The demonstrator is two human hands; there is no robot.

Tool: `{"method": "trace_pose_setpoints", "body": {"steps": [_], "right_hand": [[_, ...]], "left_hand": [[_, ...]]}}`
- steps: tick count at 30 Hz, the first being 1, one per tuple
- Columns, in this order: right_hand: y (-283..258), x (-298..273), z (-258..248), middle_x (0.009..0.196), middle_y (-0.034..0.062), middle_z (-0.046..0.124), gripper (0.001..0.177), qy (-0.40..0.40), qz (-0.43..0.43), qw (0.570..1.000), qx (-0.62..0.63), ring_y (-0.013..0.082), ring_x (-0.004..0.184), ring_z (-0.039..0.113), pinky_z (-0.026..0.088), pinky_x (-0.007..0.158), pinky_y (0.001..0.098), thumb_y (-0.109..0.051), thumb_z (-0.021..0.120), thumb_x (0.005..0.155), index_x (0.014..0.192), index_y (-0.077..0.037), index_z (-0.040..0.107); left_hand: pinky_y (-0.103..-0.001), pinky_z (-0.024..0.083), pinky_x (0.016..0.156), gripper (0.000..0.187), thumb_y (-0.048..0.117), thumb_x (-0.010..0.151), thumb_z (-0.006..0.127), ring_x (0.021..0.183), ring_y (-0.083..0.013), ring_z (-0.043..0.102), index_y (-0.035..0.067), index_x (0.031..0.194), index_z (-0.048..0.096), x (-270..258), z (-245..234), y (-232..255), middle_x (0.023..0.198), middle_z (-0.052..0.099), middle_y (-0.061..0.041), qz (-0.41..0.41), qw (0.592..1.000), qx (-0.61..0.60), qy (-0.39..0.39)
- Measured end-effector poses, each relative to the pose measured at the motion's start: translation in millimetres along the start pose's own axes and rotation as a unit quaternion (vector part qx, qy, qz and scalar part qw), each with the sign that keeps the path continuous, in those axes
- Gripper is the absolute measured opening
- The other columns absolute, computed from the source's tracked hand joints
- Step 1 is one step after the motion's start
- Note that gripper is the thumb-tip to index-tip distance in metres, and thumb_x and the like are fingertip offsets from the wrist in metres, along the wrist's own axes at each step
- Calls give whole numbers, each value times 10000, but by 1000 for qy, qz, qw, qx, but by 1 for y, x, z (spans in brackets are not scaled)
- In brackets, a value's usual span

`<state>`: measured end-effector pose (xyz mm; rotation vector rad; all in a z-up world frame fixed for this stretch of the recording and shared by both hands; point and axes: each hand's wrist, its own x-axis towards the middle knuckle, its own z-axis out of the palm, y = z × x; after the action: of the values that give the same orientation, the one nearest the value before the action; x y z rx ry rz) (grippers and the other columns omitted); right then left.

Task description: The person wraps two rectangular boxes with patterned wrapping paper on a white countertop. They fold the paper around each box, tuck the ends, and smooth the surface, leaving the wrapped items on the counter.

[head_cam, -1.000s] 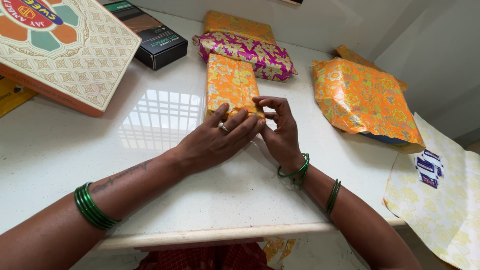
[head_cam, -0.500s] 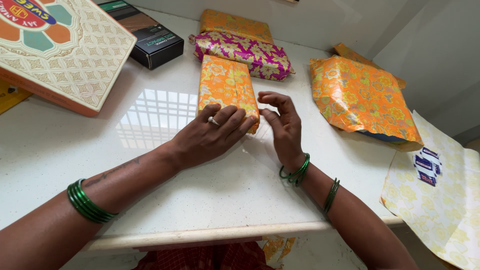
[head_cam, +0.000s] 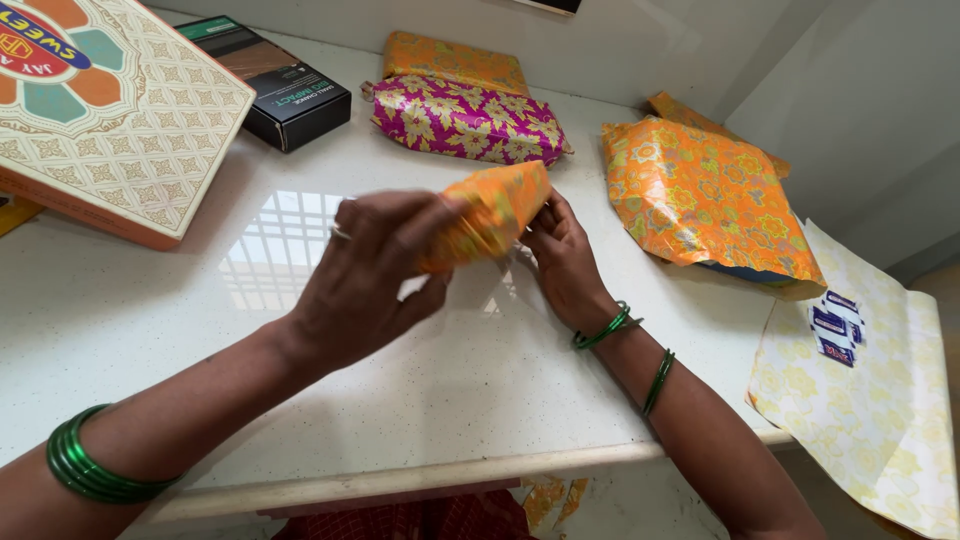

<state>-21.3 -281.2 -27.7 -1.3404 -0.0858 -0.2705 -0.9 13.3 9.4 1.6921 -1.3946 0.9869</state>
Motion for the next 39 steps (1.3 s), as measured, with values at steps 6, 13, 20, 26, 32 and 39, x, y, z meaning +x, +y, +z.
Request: {"method": "trace_pose_setpoints", "body": {"steps": [6,13,20,26,32,39], "right_hand": [[-16,-3,5,1509,102,497,618,-23,-33,999,0,203,1418,484,402,1203,372,16,594,970,1540,12,357],[-18,-3,-2,1468,116,535,647,-14,-17,1000,-12,209,1367,515,426,1189,381,-2,637,946,1544,22,391],[-19,-7,7,1552,99,445,777,-10,14,998,-59,218,1447,415,327,1209,411,-168,633,935,1605,-99,245],[-22,-13,16,1561,102,434,754,-5,27,997,-72,218,1471,398,306,1229,414,-212,610,961,1602,-114,226],[-21,-13,16,1476,132,538,657,16,72,997,-28,212,1346,559,441,1171,419,-248,564,997,1569,-45,311],[-21,-14,17,1446,115,553,684,51,64,996,-28,200,1317,561,456,1121,406,-266,577,970,1563,-61,306]], "left_hand": [[-411,474,1207,622,90,1020,701,1391,-288,527,54,1563,400,4,-8,-24,1417,522,-156,-171,973,-140,66],[-344,449,1186,623,169,1020,654,1439,-209,505,46,1560,370,-2,-5,-62,1515,519,-131,-323,852,-407,66],[-330,468,1172,627,188,1011,603,1354,-174,529,66,1574,355,-21,12,-80,1479,530,-133,-422,775,-465,77],[-331,489,1094,591,330,1046,481,1257,-153,574,90,1566,335,-34,30,-82,1392,568,-112,-489,762,-421,47],[-306,497,1012,577,366,1045,473,1168,-154,613,71,1536,403,-36,34,-79,1327,626,-122,-565,719,-402,47],[-338,547,915,618,332,940,675,1103,-181,657,-9,1383,411,-30,30,-74,1243,640,-156,-616,671,-397,110]]}}
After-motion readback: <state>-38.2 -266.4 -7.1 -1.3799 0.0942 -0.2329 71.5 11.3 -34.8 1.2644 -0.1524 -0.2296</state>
